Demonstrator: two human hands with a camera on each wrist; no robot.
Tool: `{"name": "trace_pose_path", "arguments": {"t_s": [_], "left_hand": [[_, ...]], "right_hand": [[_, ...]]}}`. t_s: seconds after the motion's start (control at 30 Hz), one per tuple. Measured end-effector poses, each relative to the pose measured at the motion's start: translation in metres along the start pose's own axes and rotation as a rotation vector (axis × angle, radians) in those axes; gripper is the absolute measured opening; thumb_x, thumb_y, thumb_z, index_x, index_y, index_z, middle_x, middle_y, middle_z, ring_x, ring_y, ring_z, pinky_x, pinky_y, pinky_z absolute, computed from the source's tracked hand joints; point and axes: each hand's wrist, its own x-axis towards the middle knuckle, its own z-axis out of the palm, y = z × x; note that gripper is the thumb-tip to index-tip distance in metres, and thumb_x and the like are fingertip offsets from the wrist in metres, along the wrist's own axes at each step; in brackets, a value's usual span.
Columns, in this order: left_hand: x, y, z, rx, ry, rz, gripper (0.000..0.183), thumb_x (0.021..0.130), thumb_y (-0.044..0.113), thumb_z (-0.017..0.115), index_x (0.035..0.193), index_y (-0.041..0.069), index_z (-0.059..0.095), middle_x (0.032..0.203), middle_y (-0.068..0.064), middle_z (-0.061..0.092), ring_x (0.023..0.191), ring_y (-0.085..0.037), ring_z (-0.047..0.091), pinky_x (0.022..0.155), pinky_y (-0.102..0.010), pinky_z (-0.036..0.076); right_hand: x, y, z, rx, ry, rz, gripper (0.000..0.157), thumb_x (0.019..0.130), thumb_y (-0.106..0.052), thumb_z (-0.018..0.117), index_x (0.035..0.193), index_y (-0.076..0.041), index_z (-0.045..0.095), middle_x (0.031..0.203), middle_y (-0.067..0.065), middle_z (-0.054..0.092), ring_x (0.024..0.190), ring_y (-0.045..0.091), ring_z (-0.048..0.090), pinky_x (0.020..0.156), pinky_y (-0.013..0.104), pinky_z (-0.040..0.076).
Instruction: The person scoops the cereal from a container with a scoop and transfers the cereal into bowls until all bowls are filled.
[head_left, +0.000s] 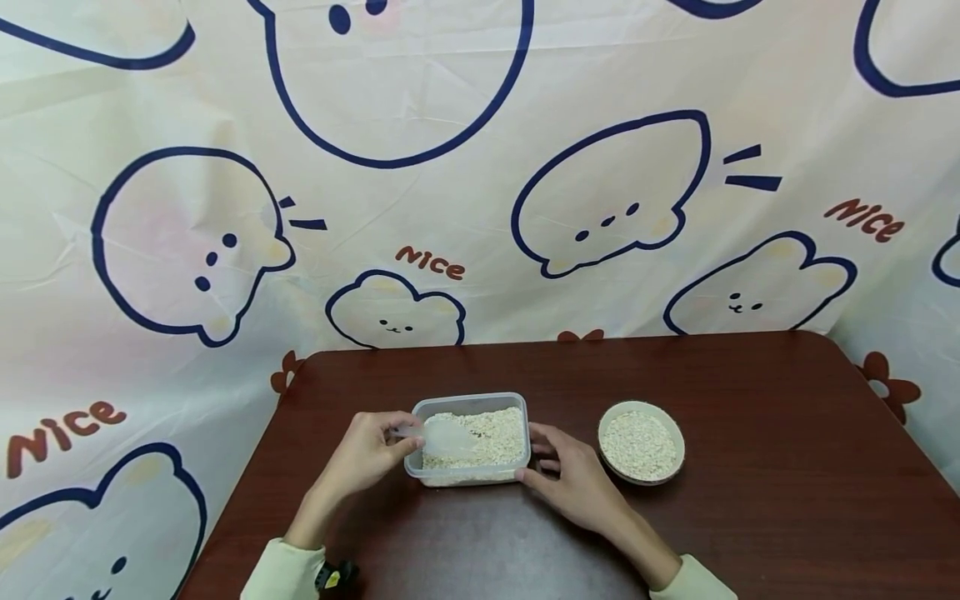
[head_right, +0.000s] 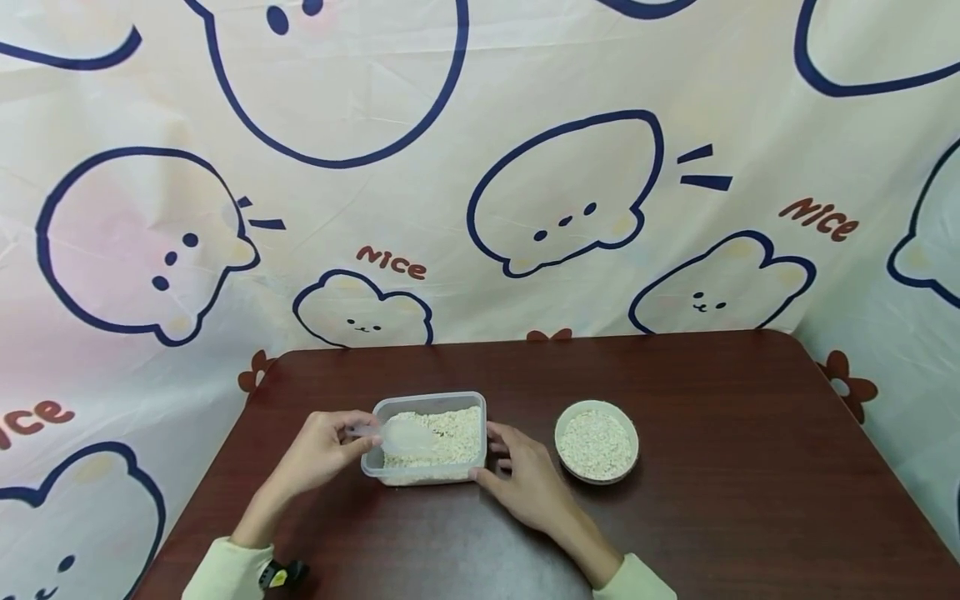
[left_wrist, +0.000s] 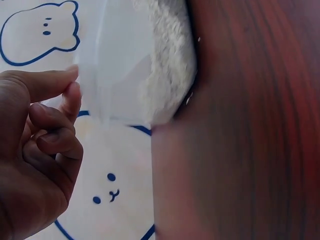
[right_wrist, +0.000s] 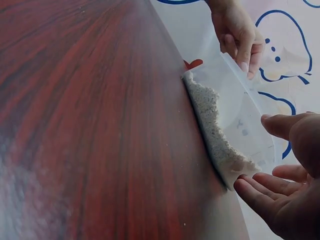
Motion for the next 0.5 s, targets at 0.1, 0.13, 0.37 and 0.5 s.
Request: {"name": "trace_pose_path", "arguments": {"t_s": [0.1,0.13,0.37,0.5], "left_hand": [[0.003,0.004,0.008,-0.038,-0.013,0.002,0.009,0.093,0.008,0.083,0.102,0.006,0.082,0.083,0.001,0.074,0.060,-0.003,0.050,0.054,-0.022,0.044],[0.004,0.006,0.011,-0.050,-0.021,0.005,0.009,0.094,0.008,0.082,0.103,0.005,0.082,0.079,0.002,0.071,0.058,-0.002,0.048,0.053,-0.022,0.043],[0.011,0.017,0.026,-0.033,-0.003,0.069,0.006,0.094,0.008,0.082,0.100,0.006,0.082,0.068,0.009,0.057,0.051,0.001,0.037,0.049,-0.021,0.037],[0.013,0.021,0.035,-0.056,-0.003,0.108,0.010,0.094,0.007,0.082,0.104,0.004,0.082,0.065,0.008,0.055,0.050,0.002,0.036,0.048,-0.020,0.037]], "right_hand": [[0.000,0.000,0.000,0.013,0.004,0.005,0.064,0.095,-0.026,0.085,0.150,-0.009,0.058,0.143,0.014,0.068,0.127,0.030,0.071,0.099,0.037,0.061],[0.000,0.000,0.000,0.017,0.004,0.010,0.064,0.095,-0.027,0.085,0.150,-0.010,0.058,0.143,0.014,0.068,0.127,0.030,0.071,0.099,0.037,0.061],[-0.001,-0.001,0.000,0.021,-0.003,0.025,0.067,0.094,-0.029,0.086,0.151,-0.010,0.057,0.139,0.015,0.070,0.126,0.030,0.071,0.098,0.036,0.061],[-0.001,0.000,0.000,0.026,0.004,0.021,0.067,0.093,-0.028,0.087,0.151,-0.011,0.057,0.137,0.015,0.071,0.126,0.030,0.071,0.097,0.035,0.062]]}}
